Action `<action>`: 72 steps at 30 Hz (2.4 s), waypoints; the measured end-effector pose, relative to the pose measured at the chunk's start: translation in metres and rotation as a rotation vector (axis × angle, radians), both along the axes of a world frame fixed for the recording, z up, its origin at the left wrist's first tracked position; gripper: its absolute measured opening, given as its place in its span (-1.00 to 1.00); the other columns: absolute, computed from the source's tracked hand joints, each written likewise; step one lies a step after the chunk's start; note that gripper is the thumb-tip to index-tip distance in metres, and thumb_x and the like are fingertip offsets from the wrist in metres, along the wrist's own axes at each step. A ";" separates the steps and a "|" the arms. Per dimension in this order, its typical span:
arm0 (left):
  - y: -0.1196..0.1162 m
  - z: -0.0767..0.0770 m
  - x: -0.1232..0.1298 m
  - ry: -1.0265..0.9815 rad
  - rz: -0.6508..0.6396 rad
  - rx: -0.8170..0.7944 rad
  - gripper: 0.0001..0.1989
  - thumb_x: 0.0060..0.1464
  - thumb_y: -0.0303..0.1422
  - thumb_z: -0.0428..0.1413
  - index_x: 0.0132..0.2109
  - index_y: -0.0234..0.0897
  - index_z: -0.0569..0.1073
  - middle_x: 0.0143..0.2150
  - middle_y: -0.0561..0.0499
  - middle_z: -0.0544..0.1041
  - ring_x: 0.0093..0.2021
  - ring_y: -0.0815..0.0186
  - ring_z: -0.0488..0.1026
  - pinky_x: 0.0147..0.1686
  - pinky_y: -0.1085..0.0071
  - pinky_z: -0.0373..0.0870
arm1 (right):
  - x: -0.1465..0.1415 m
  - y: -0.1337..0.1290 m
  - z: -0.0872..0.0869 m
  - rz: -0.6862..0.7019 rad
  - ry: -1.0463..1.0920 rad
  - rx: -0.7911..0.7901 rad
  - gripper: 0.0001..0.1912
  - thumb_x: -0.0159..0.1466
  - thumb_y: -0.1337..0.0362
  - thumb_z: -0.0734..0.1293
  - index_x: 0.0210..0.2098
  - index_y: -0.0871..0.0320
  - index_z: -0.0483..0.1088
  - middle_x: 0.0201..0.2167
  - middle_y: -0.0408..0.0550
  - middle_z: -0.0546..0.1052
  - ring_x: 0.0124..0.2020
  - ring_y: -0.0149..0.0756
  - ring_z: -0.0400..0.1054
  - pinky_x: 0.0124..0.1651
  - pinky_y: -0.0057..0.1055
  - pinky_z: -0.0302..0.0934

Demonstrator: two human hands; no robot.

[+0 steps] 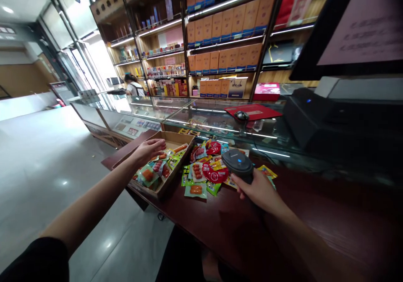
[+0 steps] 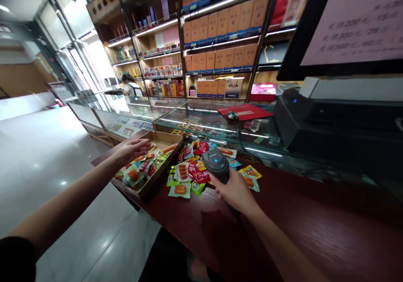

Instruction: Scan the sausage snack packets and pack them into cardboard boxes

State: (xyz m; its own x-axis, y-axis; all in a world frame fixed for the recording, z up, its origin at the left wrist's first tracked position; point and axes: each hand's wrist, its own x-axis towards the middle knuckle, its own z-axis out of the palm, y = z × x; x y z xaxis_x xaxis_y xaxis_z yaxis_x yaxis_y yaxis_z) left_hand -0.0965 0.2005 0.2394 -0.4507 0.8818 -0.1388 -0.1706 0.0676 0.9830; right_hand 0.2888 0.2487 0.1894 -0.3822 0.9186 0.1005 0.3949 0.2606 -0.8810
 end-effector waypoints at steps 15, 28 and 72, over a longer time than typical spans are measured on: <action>0.099 -0.063 0.147 0.655 -0.540 -0.024 -0.86 -0.08 -0.43 0.32 -0.29 -0.29 0.61 -0.34 -0.05 0.64 -0.31 0.26 0.56 -0.22 0.39 0.45 | 0.025 -0.002 0.031 -0.053 0.157 0.010 -0.73 0.18 0.08 0.39 -0.29 0.13 0.35 -0.63 -0.15 0.49 -0.71 -0.28 0.39 -0.61 -0.40 0.27; 0.112 -0.081 0.165 1.229 -0.579 -0.121 -0.69 -0.21 -0.53 0.24 -0.21 -0.27 0.57 -0.34 -0.09 0.61 -0.33 0.16 0.52 -0.28 0.37 0.34 | 0.020 -0.006 0.026 -0.039 0.139 0.009 -0.74 0.20 0.08 0.41 -0.26 0.12 0.36 -0.60 -0.15 0.52 -0.69 -0.27 0.42 -0.63 -0.42 0.28; 0.091 -0.002 0.186 0.181 -0.482 0.086 -0.52 -0.37 -0.36 0.47 -0.20 -0.34 0.58 -0.20 -0.12 0.67 -0.27 0.18 0.60 -0.26 0.28 0.55 | 0.025 -0.022 0.041 -0.014 0.164 0.055 -0.74 0.21 0.08 0.41 -0.32 0.13 0.36 -0.59 -0.11 0.52 -0.67 -0.26 0.43 -0.58 -0.38 0.31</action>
State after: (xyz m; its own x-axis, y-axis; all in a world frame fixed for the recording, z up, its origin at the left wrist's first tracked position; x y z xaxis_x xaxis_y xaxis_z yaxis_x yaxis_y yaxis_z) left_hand 0.0892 0.2915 0.2372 -0.0010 0.9999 -0.0142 0.0334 0.0142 0.9993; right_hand 0.3133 0.2268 0.2301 -0.3435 0.9152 0.2109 0.2506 0.3057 -0.9186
